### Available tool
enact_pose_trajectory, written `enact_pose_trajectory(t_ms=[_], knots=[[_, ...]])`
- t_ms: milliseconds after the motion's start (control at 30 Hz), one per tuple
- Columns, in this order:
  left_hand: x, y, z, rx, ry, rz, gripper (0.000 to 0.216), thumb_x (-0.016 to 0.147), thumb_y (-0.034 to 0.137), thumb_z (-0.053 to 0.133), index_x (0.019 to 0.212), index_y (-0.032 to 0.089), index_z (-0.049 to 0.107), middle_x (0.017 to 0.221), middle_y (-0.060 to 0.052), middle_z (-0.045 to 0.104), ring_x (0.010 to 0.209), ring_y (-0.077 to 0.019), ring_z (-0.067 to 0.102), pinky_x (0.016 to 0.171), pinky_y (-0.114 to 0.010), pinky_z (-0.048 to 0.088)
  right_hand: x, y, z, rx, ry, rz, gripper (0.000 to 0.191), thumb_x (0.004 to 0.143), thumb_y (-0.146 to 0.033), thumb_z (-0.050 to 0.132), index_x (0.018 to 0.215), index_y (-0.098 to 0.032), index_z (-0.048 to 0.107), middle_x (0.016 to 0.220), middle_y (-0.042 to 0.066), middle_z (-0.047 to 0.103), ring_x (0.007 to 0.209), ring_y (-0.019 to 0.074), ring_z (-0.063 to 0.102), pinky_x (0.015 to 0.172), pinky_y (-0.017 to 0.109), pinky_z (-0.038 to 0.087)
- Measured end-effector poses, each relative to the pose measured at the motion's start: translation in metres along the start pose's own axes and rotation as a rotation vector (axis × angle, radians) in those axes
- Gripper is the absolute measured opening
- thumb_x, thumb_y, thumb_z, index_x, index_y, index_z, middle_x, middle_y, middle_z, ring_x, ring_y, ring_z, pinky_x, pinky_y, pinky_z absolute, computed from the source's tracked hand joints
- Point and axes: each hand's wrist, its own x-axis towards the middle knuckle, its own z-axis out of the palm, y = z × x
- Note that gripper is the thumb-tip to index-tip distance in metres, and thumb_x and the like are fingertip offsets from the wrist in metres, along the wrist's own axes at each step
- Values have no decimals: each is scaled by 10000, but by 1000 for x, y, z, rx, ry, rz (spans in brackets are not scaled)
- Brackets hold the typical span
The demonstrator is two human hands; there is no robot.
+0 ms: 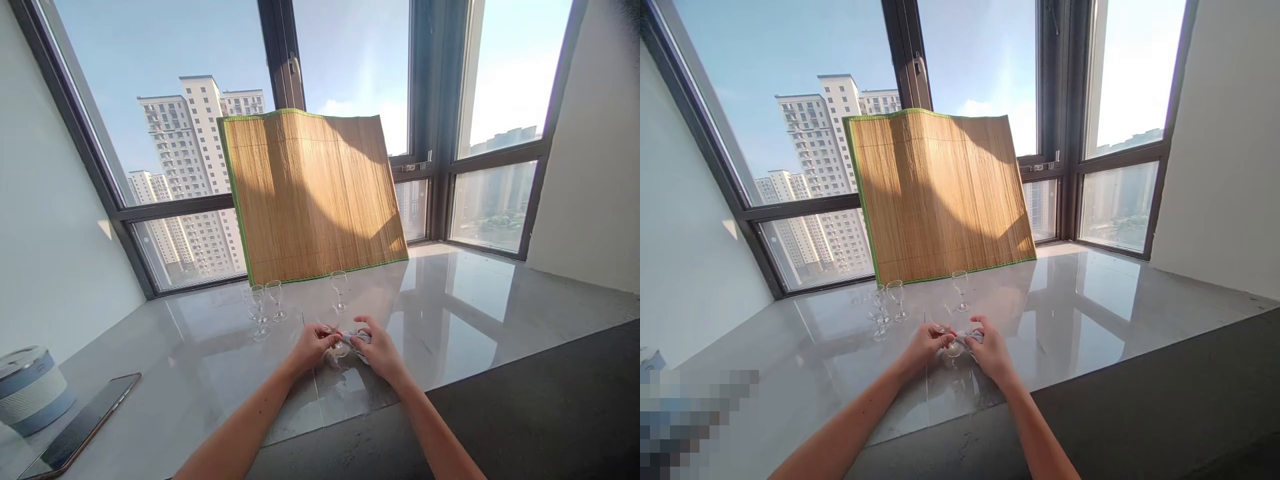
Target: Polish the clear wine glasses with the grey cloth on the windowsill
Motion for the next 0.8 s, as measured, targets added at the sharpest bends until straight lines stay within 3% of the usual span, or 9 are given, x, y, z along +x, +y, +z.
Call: enact_pose_trajectory(t_ms=[200,267,467,600,700,800], knots=[[5,-5,-5,-24,166,-44,433,735,560,643,720,130,687,599,-15,574,591,-120,495,600,-243,388,-1,-5,-4,224,-154,162,564,662,-415,708,1144,-181,531,653,-43,606,557,136,555,548,243,410],[9,-12,-5,19,237,-57,431,733,558,635,664,134,660,572,-5,554,566,-113,475,581,-242,368,0,-3,-9,310,-143,199,606,663,-444,718,1174,-186,521,693,-23,633,589,153,589,554,253,428],[20,-31,0,293,247,-9,385,768,486,596,603,140,631,528,20,523,531,-103,438,539,-240,312,9,9,-15,147,204,90,557,647,-464,717,1092,-165,563,722,34,667,602,186,603,568,290,449],[20,-33,3,351,235,-14,324,774,418,592,618,139,646,567,3,592,562,-121,507,575,-249,363,9,10,-16,4,295,36,481,697,-436,663,1089,-175,563,737,32,675,621,187,603,604,292,446],[20,-30,3,285,223,-42,209,734,327,637,836,150,682,656,-9,671,622,-145,588,635,-262,429,8,8,-17,-57,324,39,469,714,-428,646,1102,-180,558,755,36,678,633,189,603,618,290,439],[18,-26,3,195,231,-49,393,695,281,687,1065,172,612,763,-27,714,715,-173,649,687,-280,475,6,5,-19,-92,345,49,475,736,-461,629,1109,-175,562,790,58,684,659,201,611,609,287,433]])
